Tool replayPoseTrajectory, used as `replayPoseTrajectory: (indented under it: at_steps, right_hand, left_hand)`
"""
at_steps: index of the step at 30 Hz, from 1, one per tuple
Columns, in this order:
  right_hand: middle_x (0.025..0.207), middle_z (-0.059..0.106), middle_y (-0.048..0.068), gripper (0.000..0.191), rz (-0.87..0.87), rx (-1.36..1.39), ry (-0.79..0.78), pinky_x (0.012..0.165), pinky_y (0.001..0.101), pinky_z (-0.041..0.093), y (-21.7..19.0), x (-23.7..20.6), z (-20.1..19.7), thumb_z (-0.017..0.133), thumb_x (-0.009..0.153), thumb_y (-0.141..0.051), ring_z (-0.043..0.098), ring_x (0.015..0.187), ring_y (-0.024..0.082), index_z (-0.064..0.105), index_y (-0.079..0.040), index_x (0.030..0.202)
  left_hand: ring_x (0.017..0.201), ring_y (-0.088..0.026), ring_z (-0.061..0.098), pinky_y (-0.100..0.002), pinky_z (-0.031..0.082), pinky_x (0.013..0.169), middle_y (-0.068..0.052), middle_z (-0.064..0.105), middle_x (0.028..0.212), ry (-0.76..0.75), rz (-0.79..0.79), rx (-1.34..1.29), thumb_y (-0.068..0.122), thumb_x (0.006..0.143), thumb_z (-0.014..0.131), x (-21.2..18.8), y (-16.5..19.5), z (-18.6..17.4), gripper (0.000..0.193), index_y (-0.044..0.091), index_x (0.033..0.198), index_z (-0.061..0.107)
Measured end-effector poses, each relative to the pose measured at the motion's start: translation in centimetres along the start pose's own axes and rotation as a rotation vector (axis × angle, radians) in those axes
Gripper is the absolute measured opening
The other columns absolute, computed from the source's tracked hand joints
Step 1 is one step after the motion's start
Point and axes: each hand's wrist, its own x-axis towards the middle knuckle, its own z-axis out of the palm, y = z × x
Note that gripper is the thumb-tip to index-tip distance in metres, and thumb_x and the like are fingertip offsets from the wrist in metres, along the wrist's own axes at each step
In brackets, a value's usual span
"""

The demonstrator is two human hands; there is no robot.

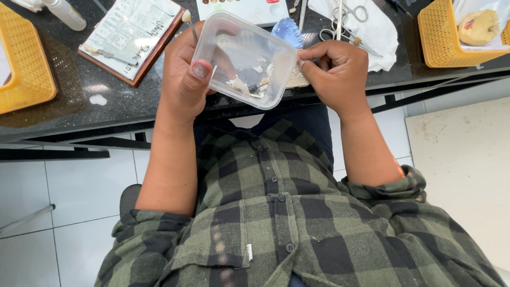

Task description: The person paints a small tooth-shaped object using a fine brush and a color palette, repeatedly dipping the brush to apply different shades. They then handle a small container and use tweezers to pick up a tiny piece, while another person hands over a tube of firing paste.

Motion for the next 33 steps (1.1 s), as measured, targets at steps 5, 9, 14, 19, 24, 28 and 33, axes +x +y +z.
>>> replayPoseTrajectory:
  at_steps: [5, 9, 14, 19, 24, 28, 33]
  right_hand:
    - [0.076, 0.065, -0.001, 0.008, 0.001, 0.042, -0.019, 0.057, 0.0194, 0.032, 0.2, 0.0, 0.3, 0.078, 0.093, 0.005, 0.045, 0.062, 0.001, 0.077, 0.001, 0.100]
    - [0.079, 0.068, -0.001, 0.008, -0.007, 0.041, -0.021, 0.057, 0.0190, 0.033, 0.2, 0.0, 0.4, 0.078, 0.093, 0.005, 0.046, 0.062, 0.001, 0.077, 0.001, 0.100]
    - [0.084, 0.070, 0.002, 0.010, -0.021, -0.014, -0.022, 0.057, 0.0190, 0.035, 0.3, -0.1, 0.7, 0.076, 0.090, 0.006, 0.047, 0.062, 0.002, 0.077, 0.000, 0.097]
    - [0.105, 0.074, 0.007, 0.013, -0.056, -0.033, -0.005, 0.057, 0.0199, 0.036, 0.5, 0.0, 0.7, 0.072, 0.087, 0.008, 0.044, 0.062, 0.003, 0.077, -0.001, 0.094]
    - [0.103, 0.071, 0.004, 0.016, -0.054, -0.006, -0.014, 0.066, 0.0206, 0.040, 0.1, 0.0, 0.3, 0.071, 0.087, 0.007, 0.045, 0.069, 0.005, 0.076, -0.002, 0.100]
    - [0.097, 0.067, 0.003, 0.014, -0.066, -0.074, -0.011, 0.064, 0.0210, 0.039, -0.3, 0.1, 0.3, 0.077, 0.086, 0.003, 0.046, 0.069, 0.006, 0.075, -0.002, 0.099]
    - [0.098, 0.066, 0.003, 0.010, -0.033, -0.107, 0.002, 0.061, 0.0211, 0.038, -0.5, 0.3, 0.5, 0.079, 0.087, 0.000, 0.046, 0.067, 0.005, 0.076, -0.003, 0.096]
  left_hand:
    - [0.081, -0.006, 0.064, -0.019, 0.048, 0.068, -0.003, 0.067, 0.089, -0.025, 0.063, -0.021, 0.081, 0.095, 0.066, -0.2, -0.1, -0.3, 0.084, 0.006, 0.133, 0.065]
    - [0.060, -0.004, 0.054, -0.017, 0.040, 0.055, -0.003, 0.066, 0.077, -0.014, 0.030, 0.012, 0.081, 0.092, 0.064, -0.1, -0.3, -0.5, 0.084, 0.005, 0.128, 0.068]
    - [0.056, -0.004, 0.055, -0.017, 0.041, 0.050, -0.003, 0.068, 0.079, -0.003, 0.046, 0.010, 0.079, 0.092, 0.065, -0.1, -0.8, -0.6, 0.085, 0.005, 0.133, 0.068]
    - [0.055, -0.002, 0.052, -0.016, 0.039, 0.047, -0.003, 0.068, 0.084, -0.002, 0.041, 0.014, 0.080, 0.093, 0.064, -0.3, -0.6, -0.7, 0.086, 0.004, 0.133, 0.067]
    - [0.054, -0.002, 0.050, -0.016, 0.037, 0.046, -0.001, 0.066, 0.081, -0.007, 0.032, 0.013, 0.081, 0.092, 0.063, -0.3, 0.0, -0.5, 0.087, 0.003, 0.131, 0.067]
    - [0.053, -0.001, 0.050, -0.016, 0.036, 0.045, -0.001, 0.066, 0.084, -0.009, 0.022, 0.006, 0.081, 0.091, 0.063, -0.3, 0.4, -0.3, 0.088, 0.003, 0.131, 0.067]
    - [0.052, -0.001, 0.049, -0.016, 0.036, 0.044, -0.001, 0.066, 0.083, -0.011, 0.013, 0.000, 0.082, 0.090, 0.063, -0.2, 0.6, -0.2, 0.089, 0.003, 0.130, 0.067]
